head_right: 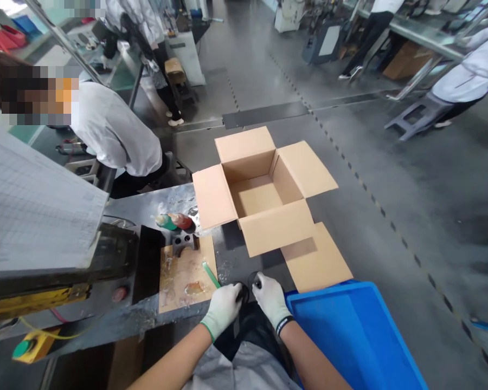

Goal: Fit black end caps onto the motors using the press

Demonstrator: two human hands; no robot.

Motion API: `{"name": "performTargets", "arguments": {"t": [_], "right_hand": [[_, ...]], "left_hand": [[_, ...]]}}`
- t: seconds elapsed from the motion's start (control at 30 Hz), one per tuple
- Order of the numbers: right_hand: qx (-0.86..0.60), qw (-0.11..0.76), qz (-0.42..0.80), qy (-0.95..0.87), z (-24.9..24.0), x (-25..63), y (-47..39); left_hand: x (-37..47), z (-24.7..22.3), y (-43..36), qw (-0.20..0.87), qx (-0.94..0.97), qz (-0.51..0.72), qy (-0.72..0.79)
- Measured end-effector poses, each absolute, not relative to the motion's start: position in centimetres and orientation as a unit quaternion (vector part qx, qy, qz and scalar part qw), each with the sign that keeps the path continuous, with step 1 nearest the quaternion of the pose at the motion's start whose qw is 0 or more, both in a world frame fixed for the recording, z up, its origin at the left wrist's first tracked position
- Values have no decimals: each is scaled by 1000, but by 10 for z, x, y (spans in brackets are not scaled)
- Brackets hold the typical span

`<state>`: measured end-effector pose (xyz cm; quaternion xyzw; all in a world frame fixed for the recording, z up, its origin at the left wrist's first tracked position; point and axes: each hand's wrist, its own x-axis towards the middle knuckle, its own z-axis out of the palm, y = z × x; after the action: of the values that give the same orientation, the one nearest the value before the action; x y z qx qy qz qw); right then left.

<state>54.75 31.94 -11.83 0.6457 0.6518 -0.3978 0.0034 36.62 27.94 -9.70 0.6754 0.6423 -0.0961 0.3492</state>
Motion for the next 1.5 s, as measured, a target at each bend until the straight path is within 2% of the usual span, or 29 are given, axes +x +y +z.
{"name": "performTargets", "arguments": {"t": [0.17, 0.27, 0.37, 0.47, 0.53, 0.63, 0.67, 0.77, 0.83, 0.9, 1.03, 1.17, 1.27, 1.37, 1.5], "right_hand": [[621, -2, -438, 650, -112, 545, 321], [579, -30, -495, 647, -69, 563, 333], [515, -154, -501, 678, 1, 593, 373], [479, -264, -342, 764, 52, 612, 446], [475, -196, -238, 824, 58, 611, 501], [481, -32, -186, 856, 40, 597, 559], [488, -12, -182, 854, 34, 593, 568], [521, -33, -166, 836, 33, 601, 558], [549, -64, -154, 819, 47, 628, 526], [590, -130, -144, 784, 68, 672, 476], [732, -266, -95, 620, 105, 777, 321], [881, -266, -4, 392, 125, 856, 122], [924, -273, 24, 268, 134, 876, -13], [932, -318, 24, 175, 140, 871, -113], [921, -377, 35, 95, 133, 871, -203]], "left_hand": [[364, -96, 290, 343, 646, -98, 675], [361, -87, 288, 350, 635, -101, 682], [356, -76, 277, 346, 614, -73, 705], [351, -70, 264, 332, 597, -18, 730], [350, -67, 257, 330, 602, 14, 727], [351, -58, 250, 334, 619, 65, 708], [351, -54, 248, 336, 622, 84, 702], [348, -38, 239, 352, 618, 137, 689], [342, -28, 232, 366, 611, 167, 682], [333, -19, 226, 384, 611, 189, 666], [316, -16, 221, 419, 631, 201, 621], [321, -29, 216, 448, 674, 170, 562], [346, -41, 207, 466, 709, 126, 514], [388, -50, 196, 478, 744, 74, 462], [479, -59, 173, 479, 802, 18, 356]]}}
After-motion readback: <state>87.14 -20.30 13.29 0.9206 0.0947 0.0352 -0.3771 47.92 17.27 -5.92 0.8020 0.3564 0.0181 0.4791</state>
